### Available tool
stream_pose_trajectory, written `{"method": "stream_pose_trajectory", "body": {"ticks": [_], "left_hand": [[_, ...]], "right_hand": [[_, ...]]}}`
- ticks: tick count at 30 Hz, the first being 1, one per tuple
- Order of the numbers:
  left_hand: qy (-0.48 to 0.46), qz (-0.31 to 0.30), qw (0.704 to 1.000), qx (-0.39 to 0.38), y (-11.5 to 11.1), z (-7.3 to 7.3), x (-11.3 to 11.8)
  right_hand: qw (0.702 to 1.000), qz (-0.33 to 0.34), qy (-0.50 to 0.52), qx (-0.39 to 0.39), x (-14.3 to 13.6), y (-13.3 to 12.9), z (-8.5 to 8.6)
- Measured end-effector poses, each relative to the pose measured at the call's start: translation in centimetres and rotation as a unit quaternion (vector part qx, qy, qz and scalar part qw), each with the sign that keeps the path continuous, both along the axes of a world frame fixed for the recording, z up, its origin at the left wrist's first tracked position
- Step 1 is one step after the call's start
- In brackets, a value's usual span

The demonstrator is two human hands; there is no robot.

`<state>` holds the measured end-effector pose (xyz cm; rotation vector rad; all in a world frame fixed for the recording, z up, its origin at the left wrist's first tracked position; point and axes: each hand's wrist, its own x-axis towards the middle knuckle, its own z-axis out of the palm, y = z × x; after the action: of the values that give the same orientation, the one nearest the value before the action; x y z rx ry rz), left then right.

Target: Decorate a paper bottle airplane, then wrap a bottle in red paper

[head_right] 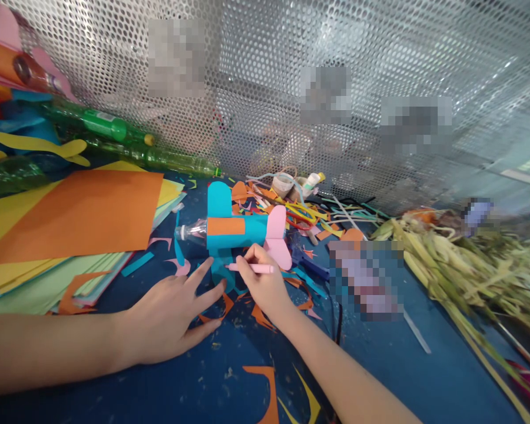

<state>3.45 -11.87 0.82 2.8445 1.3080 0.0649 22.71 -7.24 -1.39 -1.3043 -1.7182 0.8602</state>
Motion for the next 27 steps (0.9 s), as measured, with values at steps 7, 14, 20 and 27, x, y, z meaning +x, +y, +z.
{"method": "stream_pose_trajectory", "body": {"ticks": [7,14,20,27], "left_hand": [[-0.010,0.001,1.000,-0.003,0.04,-0.04,-0.01],[-0.009,-0.001,1.000,-0.001,0.00,0.03,-0.02],[-0.008,-0.001,1.000,-0.003,0.01,0.01,-0.03],[-0.010,0.003,1.000,-0.009,-0.01,-0.08,-0.10]], "right_hand": [[1.000,-0.021,-0.005,0.010,0.11,-0.14,-0.02],[0.998,-0.041,0.002,0.037,-0.05,-0.11,0.24],[0.999,-0.034,0.004,0.019,0.00,-0.06,0.01],[0.999,-0.033,-0.002,0.022,0.03,-0.04,0.21]]}}
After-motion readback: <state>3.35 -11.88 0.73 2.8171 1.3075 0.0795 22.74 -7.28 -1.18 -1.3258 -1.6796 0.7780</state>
